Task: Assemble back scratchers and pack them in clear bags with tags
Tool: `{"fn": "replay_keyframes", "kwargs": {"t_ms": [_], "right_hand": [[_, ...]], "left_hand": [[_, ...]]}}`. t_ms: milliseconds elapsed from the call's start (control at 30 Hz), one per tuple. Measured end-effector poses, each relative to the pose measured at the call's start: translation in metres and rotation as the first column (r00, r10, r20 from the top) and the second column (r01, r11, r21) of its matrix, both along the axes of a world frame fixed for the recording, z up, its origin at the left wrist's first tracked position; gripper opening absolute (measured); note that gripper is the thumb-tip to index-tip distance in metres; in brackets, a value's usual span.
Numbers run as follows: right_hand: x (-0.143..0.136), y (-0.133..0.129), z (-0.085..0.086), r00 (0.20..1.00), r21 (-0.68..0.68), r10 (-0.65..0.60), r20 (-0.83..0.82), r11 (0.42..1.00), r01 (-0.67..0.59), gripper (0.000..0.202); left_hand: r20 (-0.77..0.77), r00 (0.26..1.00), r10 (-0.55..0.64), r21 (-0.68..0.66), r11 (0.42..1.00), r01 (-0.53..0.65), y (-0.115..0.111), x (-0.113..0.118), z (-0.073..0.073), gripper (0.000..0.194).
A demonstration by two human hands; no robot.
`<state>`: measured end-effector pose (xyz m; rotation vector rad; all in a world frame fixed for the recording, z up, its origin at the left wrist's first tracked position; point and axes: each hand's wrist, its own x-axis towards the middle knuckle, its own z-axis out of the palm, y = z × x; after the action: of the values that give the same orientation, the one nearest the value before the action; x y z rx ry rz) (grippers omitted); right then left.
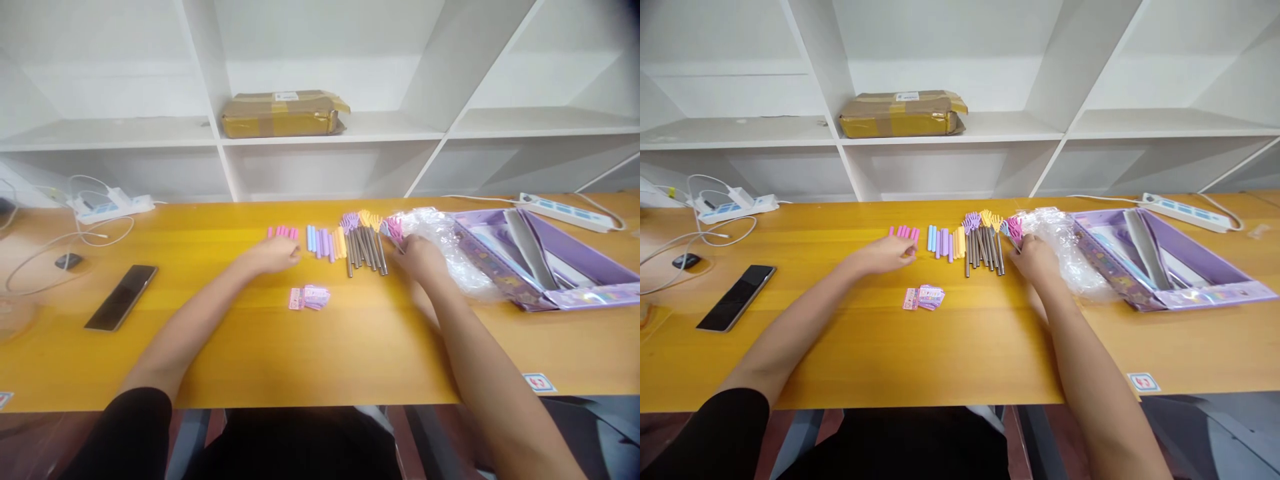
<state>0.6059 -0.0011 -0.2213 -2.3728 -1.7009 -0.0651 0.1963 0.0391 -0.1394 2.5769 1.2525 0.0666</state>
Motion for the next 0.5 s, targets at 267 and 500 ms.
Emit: {"fn": "replay_keyframes", "kwargs": {"t_ms": [267,500], "right_hand": [[-0.003,0.005,-0.008,0.998,0.125,-0.010,-0.065,0.992,0.019,0.033],[0.000,0.003,-0.011,0.994,0.147,-0.012,-0.105,0.989,0.028,0.044]], "left_hand": [[0.072,0.997,-0.037,0.066,0.997,0.032,0.040,0.041,-0.041,0.084],[0.001,1.000,0.030,-0.054,0.998,-0.030,0.085,0.047,-0.046,0.113]]}}
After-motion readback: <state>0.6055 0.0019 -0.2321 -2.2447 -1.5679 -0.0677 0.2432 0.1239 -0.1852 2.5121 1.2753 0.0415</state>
